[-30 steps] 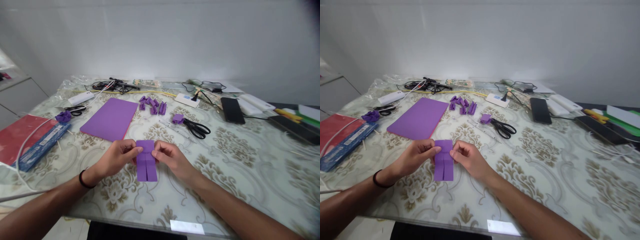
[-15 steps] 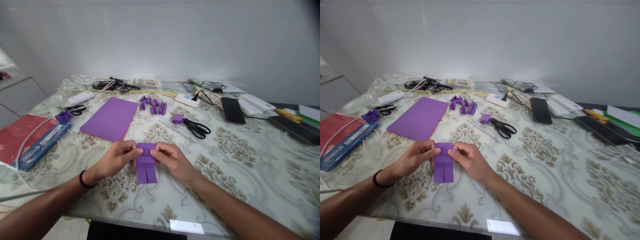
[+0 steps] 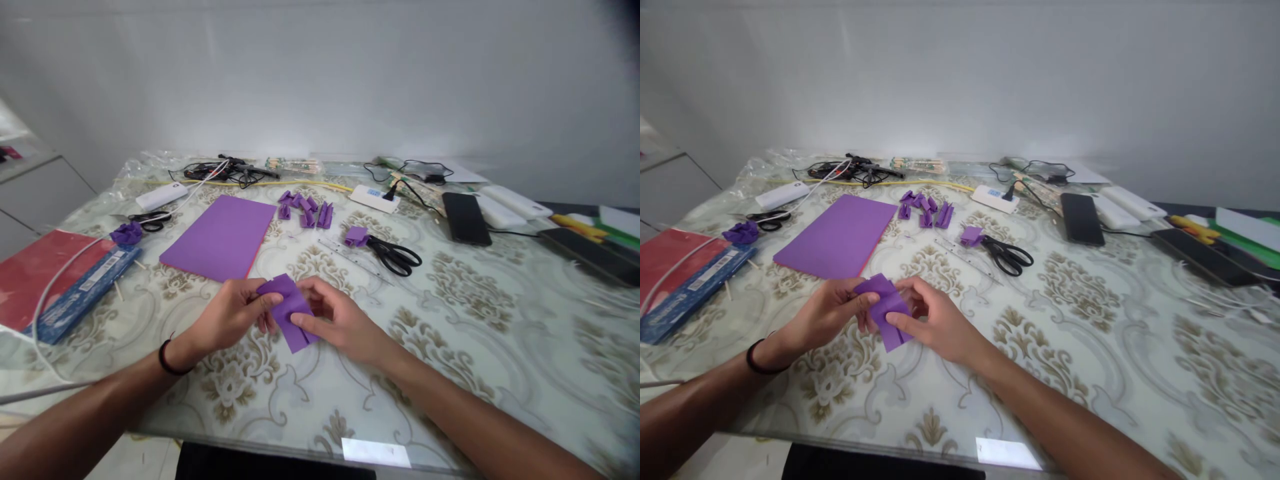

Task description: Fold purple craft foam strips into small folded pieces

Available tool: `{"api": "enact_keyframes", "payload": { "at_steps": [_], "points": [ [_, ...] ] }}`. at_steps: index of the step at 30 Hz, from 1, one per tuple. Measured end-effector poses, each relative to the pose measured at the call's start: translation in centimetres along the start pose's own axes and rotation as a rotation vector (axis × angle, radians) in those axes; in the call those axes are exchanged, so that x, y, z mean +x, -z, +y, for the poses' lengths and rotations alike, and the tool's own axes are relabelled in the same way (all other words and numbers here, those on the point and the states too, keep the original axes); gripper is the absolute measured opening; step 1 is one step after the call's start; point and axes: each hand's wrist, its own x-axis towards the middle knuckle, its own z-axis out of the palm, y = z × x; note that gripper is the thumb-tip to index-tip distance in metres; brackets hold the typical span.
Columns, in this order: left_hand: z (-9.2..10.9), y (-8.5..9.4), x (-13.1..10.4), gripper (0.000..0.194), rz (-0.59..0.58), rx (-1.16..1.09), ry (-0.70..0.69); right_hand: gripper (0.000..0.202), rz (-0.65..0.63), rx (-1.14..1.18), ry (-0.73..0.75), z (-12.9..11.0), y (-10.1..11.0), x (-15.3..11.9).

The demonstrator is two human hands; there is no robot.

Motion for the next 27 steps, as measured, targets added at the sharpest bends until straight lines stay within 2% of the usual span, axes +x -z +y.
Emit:
{"api": "enact_keyframes", "payload": {
  "at_steps": [3, 6, 10, 14, 17, 21, 27],
  "points": [
    [0.1, 0.0, 0.0, 0.038, 0.071, -0.031, 0.041, 0.055, 0.049, -0.018, 0.046, 0.2, -0.2, 0.0],
    [-0.1, -0.1, 0.1, 0.038, 0.118, -0.059, 0.084, 0.067, 0.077, -0.033, 0.085, 0.4, -0.5, -0.1],
    [-0.7, -0.1, 0.3, 0.039, 0.176, -0.055, 0.073, 0.058, 0.084, -0.031, 0.131, 0.7, -0.5, -0.2],
    [-1.2, -0.1, 0.4, 0.034, 0.223, -0.088, 0.061, 0.049, 0.099, -0.174, 0.181, 0.7, -0.2, -0.2],
    [-1.3, -0.1, 0.4, 0.027, 0.212, -0.101, 0.067, 0.048, 0.138, -0.337, 0.200, 0.5, 0.0, -0.2],
    [-1.0, -0.1, 0.5, 0.027, 0.194, -0.074, 0.087, 0.050, 0.171, -0.506, 0.305, 0.3, 0.2, -0.1],
    [-0.7, -0.1, 0.4, 0.025, 0.158, -0.026, 0.118, 0.049, 0.203, -0.571, 0.473, 0.2, 0.3, 0.1]
  ]
}}
